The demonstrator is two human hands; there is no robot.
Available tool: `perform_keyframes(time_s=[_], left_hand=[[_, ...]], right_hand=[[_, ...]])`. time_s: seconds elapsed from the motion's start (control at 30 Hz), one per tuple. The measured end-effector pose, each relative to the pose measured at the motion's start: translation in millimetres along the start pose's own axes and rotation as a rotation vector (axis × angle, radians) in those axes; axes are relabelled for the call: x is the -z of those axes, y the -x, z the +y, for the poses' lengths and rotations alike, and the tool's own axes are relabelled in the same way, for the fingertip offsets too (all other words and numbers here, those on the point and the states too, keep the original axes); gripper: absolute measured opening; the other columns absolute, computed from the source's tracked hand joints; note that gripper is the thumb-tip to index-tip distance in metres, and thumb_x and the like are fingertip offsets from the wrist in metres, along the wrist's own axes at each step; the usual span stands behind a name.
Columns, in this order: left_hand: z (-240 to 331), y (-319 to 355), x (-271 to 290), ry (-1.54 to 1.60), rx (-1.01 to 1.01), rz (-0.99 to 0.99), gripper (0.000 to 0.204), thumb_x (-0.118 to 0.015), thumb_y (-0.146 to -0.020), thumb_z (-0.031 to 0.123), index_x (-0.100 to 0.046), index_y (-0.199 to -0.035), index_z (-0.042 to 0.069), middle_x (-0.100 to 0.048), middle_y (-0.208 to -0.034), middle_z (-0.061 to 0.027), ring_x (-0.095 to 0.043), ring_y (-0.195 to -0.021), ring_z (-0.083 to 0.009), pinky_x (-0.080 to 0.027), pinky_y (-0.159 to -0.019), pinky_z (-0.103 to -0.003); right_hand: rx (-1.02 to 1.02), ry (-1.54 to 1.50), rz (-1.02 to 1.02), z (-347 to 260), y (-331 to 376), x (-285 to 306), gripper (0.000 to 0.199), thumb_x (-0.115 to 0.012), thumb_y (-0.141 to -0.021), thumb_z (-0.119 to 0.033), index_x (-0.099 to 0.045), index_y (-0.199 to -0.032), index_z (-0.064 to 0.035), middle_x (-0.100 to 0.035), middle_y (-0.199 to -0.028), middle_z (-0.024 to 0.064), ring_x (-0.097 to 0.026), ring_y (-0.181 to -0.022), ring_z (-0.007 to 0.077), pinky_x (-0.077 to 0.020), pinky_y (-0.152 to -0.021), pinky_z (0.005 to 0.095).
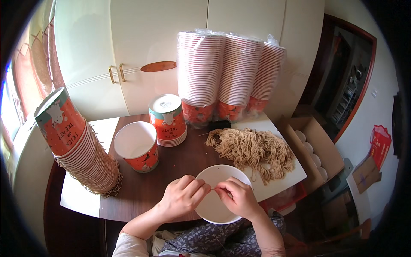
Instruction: Thread and tie string handles onto decorative paper buckets.
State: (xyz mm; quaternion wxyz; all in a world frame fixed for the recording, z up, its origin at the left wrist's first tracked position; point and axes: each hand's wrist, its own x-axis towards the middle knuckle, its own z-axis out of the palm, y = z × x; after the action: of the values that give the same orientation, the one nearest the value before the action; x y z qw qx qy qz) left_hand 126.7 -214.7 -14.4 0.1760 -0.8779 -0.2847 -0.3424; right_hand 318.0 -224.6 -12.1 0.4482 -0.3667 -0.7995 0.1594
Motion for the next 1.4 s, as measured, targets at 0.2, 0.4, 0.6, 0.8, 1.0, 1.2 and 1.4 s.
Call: perform_keyframes(time_s=[0.2, 0.4, 0.6, 0.8, 1.0, 1.2, 1.4], left_hand=[[-1, 1, -1, 0.0, -0.015, 0.032, 0.027, -0.062, -0.065, 0.014, -0.06, -0.091, 0.009, -0.055, -0.088, -0.0003, -0.052, -0.074, -0.0145, -0.047, -0.057, -0.023], [-2, 1, -3, 0.06, -0.004, 0.052, 0.028, -0.062, -0.064, 0.015, -0.06, -0.091, 0.008, -0.056, -0.088, -0.0012, -0.052, -0.073, -0.0154, -0.047, -0.057, -0.024], [-2, 2, -6, 0.088, 0.009, 0.088, 0.029, -0.071, -0.06, 0.01, -0.061, -0.087, 0.008, -0.057, -0.082, -0.0012, -0.054, -0.071, -0.0177, -0.047, -0.056, -0.027], [-5, 2, -8, 0.13, -0.015, 0.094, 0.031, -0.072, -0.06, 0.009, -0.062, -0.089, 0.008, -0.057, -0.083, -0.0009, -0.054, -0.071, -0.0175, -0.048, -0.056, -0.027], [-6, 1, -8, 0.15, -0.058, 0.115, 0.03, -0.073, -0.06, 0.009, -0.063, -0.088, 0.009, -0.057, -0.083, 0.0, -0.054, -0.07, -0.0162, -0.047, -0.055, -0.026], [-8, -1, -9, 0.164, -0.067, 0.124, 0.028, -0.07, -0.061, 0.008, -0.063, -0.087, 0.006, -0.056, -0.082, -0.0016, -0.053, -0.068, -0.0146, -0.049, -0.054, -0.025], [-4, 0, -10, 0.109, -0.044, 0.167, 0.025, -0.072, -0.059, 0.008, -0.064, -0.083, 0.008, -0.058, -0.076, 0.0005, -0.054, -0.062, -0.0137, -0.046, -0.05, -0.025]], right_hand=[[-0.019, -0.017, -0.022, -2, 1, 1, 0.008, -0.061, -0.08, -0.005, -0.058, -0.086, -0.0028, -0.058, -0.076, 0.009, -0.06, -0.065, 0.0254, -0.0482, -0.055, 0.0324], [-0.005, -0.019, -0.013, -2, 1, 1, 0.007, -0.061, -0.08, -0.006, -0.058, -0.086, -0.0031, -0.058, -0.076, 0.0089, -0.06, -0.065, 0.0259, -0.048, -0.056, 0.0329], [-0.031, -0.07, -0.009, -2, 1, 1, 0.005, -0.061, -0.079, -0.002, -0.059, -0.084, -0.0007, -0.058, -0.072, 0.0089, -0.058, -0.061, 0.0216, -0.0449, -0.054, 0.0291], [-0.049, -0.109, -0.01, -3, 0, 2, 0.004, -0.061, -0.08, -0.004, -0.06, -0.083, -0.0007, -0.058, -0.071, 0.0087, -0.057, -0.061, 0.0203, -0.0442, -0.054, 0.0282], [-0.063, -0.121, -0.016, -2, 1, 2, 0.005, -0.061, -0.08, -0.004, -0.06, -0.083, 0.0001, -0.058, -0.071, 0.0078, -0.058, -0.061, 0.017, -0.044, -0.053, 0.0276], [-0.083, -0.107, 0.002, -6, -1, 2, 0.012, -0.067, -0.074, -0.001, -0.063, -0.085, -0.0014, -0.049, -0.061, 0.0022, -0.045, -0.05, 0.0077, -0.0359, -0.045, 0.0229], [-0.069, -0.046, 0.1, -6, 1, -7, 0.014, -0.071, -0.069, 0.0, -0.065, -0.081, -0.0035, -0.044, -0.056, 0.0008, -0.039, -0.045, 0.0079, -0.0324, -0.043, 0.0228]])
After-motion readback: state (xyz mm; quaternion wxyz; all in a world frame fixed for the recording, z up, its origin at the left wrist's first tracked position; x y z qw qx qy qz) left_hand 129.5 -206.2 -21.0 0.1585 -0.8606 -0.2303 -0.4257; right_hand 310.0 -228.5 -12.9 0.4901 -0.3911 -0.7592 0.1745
